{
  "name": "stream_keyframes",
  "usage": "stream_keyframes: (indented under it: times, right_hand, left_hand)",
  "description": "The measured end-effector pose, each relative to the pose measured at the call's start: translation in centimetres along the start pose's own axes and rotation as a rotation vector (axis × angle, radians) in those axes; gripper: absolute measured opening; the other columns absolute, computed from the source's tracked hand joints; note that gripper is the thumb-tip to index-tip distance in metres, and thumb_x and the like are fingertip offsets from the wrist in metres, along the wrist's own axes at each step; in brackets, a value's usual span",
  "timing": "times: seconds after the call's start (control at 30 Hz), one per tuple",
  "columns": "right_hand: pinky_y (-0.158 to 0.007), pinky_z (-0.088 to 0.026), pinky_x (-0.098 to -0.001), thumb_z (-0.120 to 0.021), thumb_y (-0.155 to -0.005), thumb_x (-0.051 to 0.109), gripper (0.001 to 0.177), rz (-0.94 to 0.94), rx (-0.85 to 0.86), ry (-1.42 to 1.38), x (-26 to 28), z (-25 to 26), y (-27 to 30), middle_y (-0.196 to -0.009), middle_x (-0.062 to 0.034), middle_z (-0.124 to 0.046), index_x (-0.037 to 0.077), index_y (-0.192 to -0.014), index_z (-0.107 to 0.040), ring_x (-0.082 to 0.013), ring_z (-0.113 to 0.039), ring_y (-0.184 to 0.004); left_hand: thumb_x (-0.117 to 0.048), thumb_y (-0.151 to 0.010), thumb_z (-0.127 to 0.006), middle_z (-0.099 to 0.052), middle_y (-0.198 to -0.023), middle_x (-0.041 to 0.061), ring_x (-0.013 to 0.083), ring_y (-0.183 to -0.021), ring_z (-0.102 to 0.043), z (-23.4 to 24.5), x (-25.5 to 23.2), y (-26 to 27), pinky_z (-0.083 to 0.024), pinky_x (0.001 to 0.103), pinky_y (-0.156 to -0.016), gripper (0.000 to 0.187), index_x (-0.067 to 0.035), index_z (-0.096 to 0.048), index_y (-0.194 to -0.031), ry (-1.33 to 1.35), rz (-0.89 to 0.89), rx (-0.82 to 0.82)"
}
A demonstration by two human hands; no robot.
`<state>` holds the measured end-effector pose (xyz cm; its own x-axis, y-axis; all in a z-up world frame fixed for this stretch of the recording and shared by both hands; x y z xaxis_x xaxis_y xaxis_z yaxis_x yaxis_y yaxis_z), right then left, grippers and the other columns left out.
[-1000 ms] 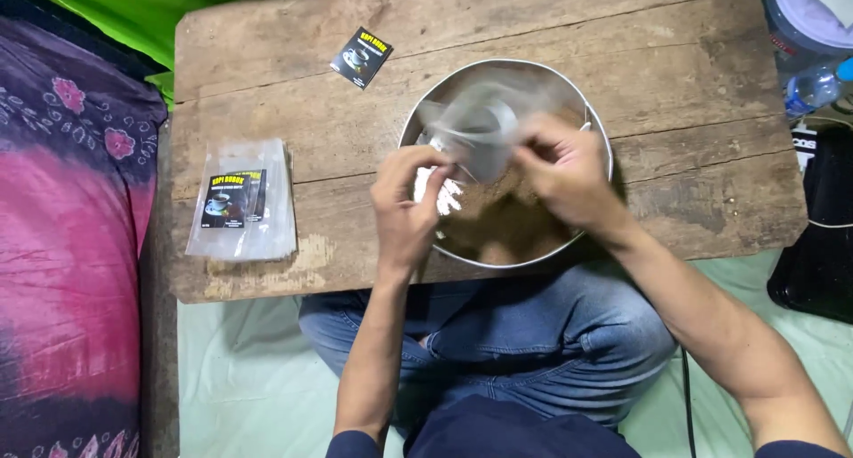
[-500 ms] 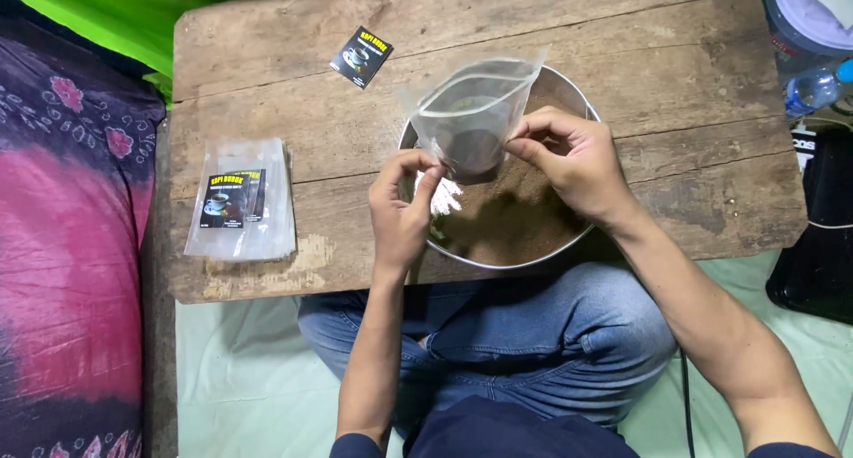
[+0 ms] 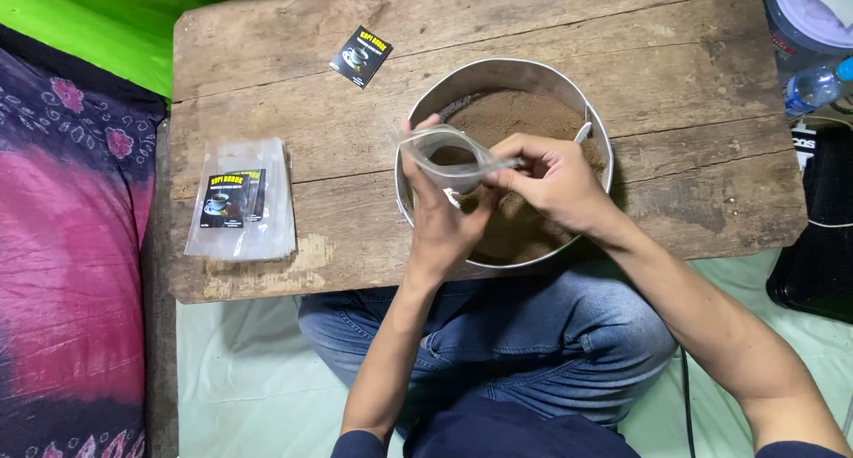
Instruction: Filling small plastic bags with brown powder using a small spoon from a metal bowl.
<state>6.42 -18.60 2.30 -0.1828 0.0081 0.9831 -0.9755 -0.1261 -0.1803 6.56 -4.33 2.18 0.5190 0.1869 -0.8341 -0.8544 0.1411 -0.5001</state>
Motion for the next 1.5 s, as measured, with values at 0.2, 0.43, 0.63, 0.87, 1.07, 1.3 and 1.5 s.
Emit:
stream_keyframes:
  times: [0.2, 0.43, 0.63, 0.87, 1.07, 1.3, 1.5]
  right_hand:
    - [-0.079, -0.056, -0.0307, -0.079, -0.089, 0.000, 0.022, 0.097, -0.046, 0.124, 1.2, 2.3, -0.6, -0.104, -0.0128, -0.073, 0.003, -0.111, -0.073, -0.0155, -0.066, -0.091]
    - [-0.065, -0.044, -0.0229, -0.077, -0.105, 0.001, 0.017, 0.207, -0.279, 0.391, 3.5, 6.4, 0.1, -0.101, -0.0114, -0.067, 0.000, -0.121, -0.071, -0.0110, -0.051, -0.077]
    - [-0.070, -0.047, -0.0373, -0.084, -0.098, 0.007, 0.026, 0.224, -0.253, 0.716, 3.5, 7.1, 1.2, -0.107, -0.0147, -0.065, 0.004, -0.122, -0.074, -0.0260, -0.054, -0.080]
    - [-0.077, -0.054, -0.0434, -0.074, -0.096, -0.004, 0.020, 0.165, -0.142, 0.811, 3.6, 7.1, 2.1, -0.100, -0.0173, -0.073, 0.004, -0.114, -0.076, -0.0375, -0.070, -0.088]
    - [-0.078, -0.056, -0.0381, -0.077, -0.095, -0.005, 0.022, 0.252, -0.164, 0.827, 2.7, 8.2, 2.3, -0.100, -0.0112, -0.077, 0.009, -0.112, -0.078, -0.0319, -0.073, -0.089]
    - [-0.068, -0.056, -0.0381, -0.075, -0.092, -0.004, 0.022, 0.196, -0.101, 0.834, 2.1, 6.7, 1.7, -0.093, -0.0140, -0.077, 0.007, -0.111, -0.077, -0.0324, -0.073, -0.083]
    - [-0.068, -0.056, -0.0355, -0.078, -0.098, 0.000, 0.017, 0.105, -0.298, 0.802, 0.4, 10.6, 1.9, -0.089, -0.0113, -0.075, 0.010, -0.112, -0.078, -0.0273, -0.072, -0.080]
  left_hand:
    - [-0.005, -0.077, -0.090, -0.054, -0.115, 0.004, 0.0167, -0.104, -0.055, 4.4, 2.3, -0.3, -0.047, 0.037, -0.102, 0.098, -0.010, -0.024, -0.151, -0.029, -0.173, -0.338]
    - [-0.007, -0.072, -0.096, -0.050, -0.118, 0.011, 0.0232, -0.102, -0.057, 3.8, 0.4, 0.0, -0.049, 0.039, -0.096, 0.107, -0.008, -0.019, -0.147, -0.150, -0.183, -0.228]
    - [-0.034, -0.075, -0.095, -0.050, -0.121, 0.017, 0.0286, -0.111, -0.055, 3.3, 2.3, 0.5, -0.044, 0.052, -0.101, 0.110, -0.004, -0.019, -0.148, -0.099, -0.042, -0.182]
    - [-0.034, -0.093, -0.075, -0.048, -0.128, 0.013, 0.0233, -0.118, -0.049, 2.8, 2.4, -0.8, -0.041, 0.052, -0.108, 0.079, -0.006, -0.031, -0.154, 0.041, 0.057, -0.208]
    - [-0.022, -0.090, -0.082, -0.043, -0.130, 0.010, 0.0217, -0.126, -0.050, 4.1, 2.4, -1.6, -0.034, 0.046, -0.121, 0.097, -0.007, -0.017, -0.159, 0.203, 0.034, -0.347]
    - [-0.038, -0.084, -0.090, -0.046, -0.134, 0.011, 0.0202, -0.128, -0.053, 4.7, 0.9, -3.3, -0.036, 0.044, -0.124, 0.117, -0.012, -0.008, -0.163, 0.272, -0.058, -0.346]
    - [-0.034, -0.096, -0.080, -0.049, -0.136, 0.013, 0.0236, -0.126, -0.057, 5.4, -0.6, -3.1, -0.040, 0.047, -0.120, 0.087, -0.011, -0.024, -0.159, 0.198, -0.127, -0.324]
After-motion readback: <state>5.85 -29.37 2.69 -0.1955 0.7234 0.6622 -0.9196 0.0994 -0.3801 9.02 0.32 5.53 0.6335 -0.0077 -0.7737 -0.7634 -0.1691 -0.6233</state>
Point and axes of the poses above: each hand's wrist, its own y-axis away from the middle knuckle, its own z-axis out of the back of the hand, x = y × z, the point moved 9 cm from there along -y, towards the middle knuckle
